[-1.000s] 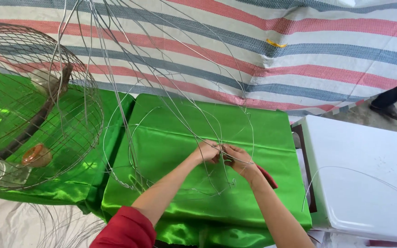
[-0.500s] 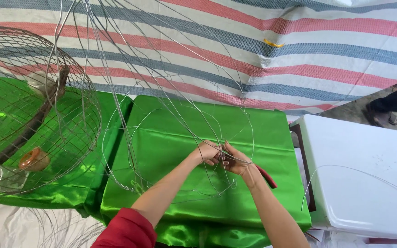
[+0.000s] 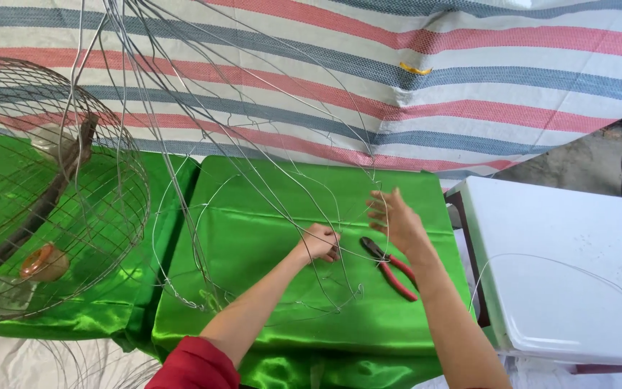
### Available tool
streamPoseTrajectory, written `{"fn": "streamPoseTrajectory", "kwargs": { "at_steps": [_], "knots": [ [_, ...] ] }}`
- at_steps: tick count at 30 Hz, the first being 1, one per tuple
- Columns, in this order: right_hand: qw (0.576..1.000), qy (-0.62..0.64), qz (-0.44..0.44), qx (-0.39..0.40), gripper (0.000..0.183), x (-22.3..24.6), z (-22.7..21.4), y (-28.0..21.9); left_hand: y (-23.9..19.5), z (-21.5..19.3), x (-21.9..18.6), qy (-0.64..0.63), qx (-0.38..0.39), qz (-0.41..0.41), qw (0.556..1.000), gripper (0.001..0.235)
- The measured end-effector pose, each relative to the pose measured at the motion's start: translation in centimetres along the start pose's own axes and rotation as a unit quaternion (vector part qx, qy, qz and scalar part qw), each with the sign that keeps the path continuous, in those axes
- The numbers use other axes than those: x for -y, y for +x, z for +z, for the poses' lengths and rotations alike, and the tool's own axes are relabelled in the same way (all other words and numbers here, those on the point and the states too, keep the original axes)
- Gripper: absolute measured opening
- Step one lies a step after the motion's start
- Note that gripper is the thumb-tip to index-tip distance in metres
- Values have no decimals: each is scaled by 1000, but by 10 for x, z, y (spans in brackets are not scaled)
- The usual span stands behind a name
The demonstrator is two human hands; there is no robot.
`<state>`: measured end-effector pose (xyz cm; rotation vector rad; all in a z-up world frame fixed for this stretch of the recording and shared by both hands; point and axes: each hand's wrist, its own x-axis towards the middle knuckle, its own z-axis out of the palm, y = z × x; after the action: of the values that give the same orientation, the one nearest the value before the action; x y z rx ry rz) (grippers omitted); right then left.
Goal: Assembling a wire cage by joining frame elements with thin wire and cutting excess with pliers
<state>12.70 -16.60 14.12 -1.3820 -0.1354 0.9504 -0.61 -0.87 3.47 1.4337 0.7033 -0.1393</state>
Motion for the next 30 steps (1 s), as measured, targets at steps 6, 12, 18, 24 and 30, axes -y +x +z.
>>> {"fn": "streamPoseTrajectory", "kwargs": {
  "at_steps": [6,12,18,24,30],
  "knots": [
    [990,-106,-94,0,55,31,20,-27,11,-3,2,-13,-22,6,1000,28],
    [985,-88,-142,-30,55,16,35,-29,3,-1,1,14,-44,9,999,25],
    [984,-99,-133,-61,57,13,46,-35,24,0,22,19,-45,14,999,24],
    [990,-13,-106,-89,62,-9,30,-8,4,3,6,46,-53,27,997,24],
    [984,17,-135,-114,64,-23,26,3,0,2,0,46,-62,17,997,24]
  ]
}}
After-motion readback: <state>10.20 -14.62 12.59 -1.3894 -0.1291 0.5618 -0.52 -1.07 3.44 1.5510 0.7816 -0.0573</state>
